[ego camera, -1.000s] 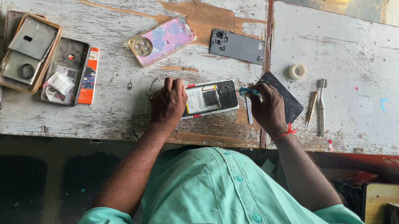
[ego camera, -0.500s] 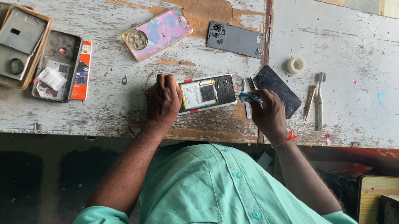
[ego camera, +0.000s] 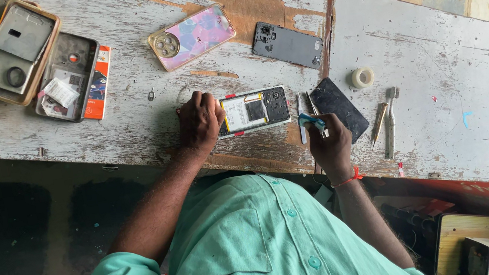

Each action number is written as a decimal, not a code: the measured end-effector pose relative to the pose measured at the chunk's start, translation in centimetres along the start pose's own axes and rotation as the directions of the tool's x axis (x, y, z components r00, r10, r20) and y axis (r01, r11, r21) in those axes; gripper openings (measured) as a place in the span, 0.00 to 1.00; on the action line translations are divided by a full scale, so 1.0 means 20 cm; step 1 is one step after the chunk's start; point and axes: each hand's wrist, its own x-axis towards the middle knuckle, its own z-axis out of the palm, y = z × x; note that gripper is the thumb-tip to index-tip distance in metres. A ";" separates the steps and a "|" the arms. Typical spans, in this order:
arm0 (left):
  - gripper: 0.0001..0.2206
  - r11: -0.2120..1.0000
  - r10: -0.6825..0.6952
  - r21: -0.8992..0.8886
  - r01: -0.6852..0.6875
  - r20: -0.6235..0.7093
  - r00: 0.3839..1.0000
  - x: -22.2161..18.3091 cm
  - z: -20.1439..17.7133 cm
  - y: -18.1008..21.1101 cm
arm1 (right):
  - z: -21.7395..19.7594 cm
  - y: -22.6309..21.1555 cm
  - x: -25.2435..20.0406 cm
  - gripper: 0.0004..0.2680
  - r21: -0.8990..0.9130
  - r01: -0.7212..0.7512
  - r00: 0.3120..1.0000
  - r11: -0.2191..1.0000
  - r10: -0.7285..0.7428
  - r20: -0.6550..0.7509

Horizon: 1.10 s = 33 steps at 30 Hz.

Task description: The person repairs a mobile phone by hand and using a tool. They apply adhesive from a tube to the internal frame of the device, insert a component, and then press a rear cover onto the back of the phone.

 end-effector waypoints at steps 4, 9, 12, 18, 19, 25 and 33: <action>0.07 0.998 0.009 -0.058 -0.010 -0.034 0.999 0.00 0.00 0.00 | 0.01 0.00 -0.01 0.06 0.013 -0.100 0.995 0.995 0.100 0.030; 0.16 0.973 -0.024 -0.219 0.068 0.198 0.980 -0.03 -0.12 0.00 | 0.05 0.00 -0.06 0.07 0.002 -0.082 0.996 0.997 0.082 0.022; 0.33 0.978 0.117 -0.203 -0.053 0.320 0.940 -0.01 -0.24 0.00 | 0.10 0.02 -0.10 0.07 0.014 0.038 0.999 0.999 -0.038 -0.016; 0.50 0.989 0.065 -0.150 0.011 0.489 0.870 0.02 -0.30 0.04 | 0.15 0.00 -0.14 0.08 0.021 0.000 1.000 1.000 0.000 -0.012; 0.50 0.989 0.058 -0.148 0.019 0.498 0.865 0.02 -0.30 0.04 | 0.15 -0.01 -0.14 0.08 0.050 -0.003 1.000 0.999 0.003 -0.003; 0.52 0.987 0.024 -0.148 0.066 0.536 0.844 0.02 -0.29 0.02 | 0.18 -0.05 -0.14 0.08 0.050 0.015 1.000 0.999 -0.015 -0.010; 0.54 0.987 0.024 -0.144 0.068 0.557 0.830 0.02 -0.26 -0.01 | 0.20 -0.09 -0.15 0.08 0.043 0.011 0.999 0.999 -0.013 0.033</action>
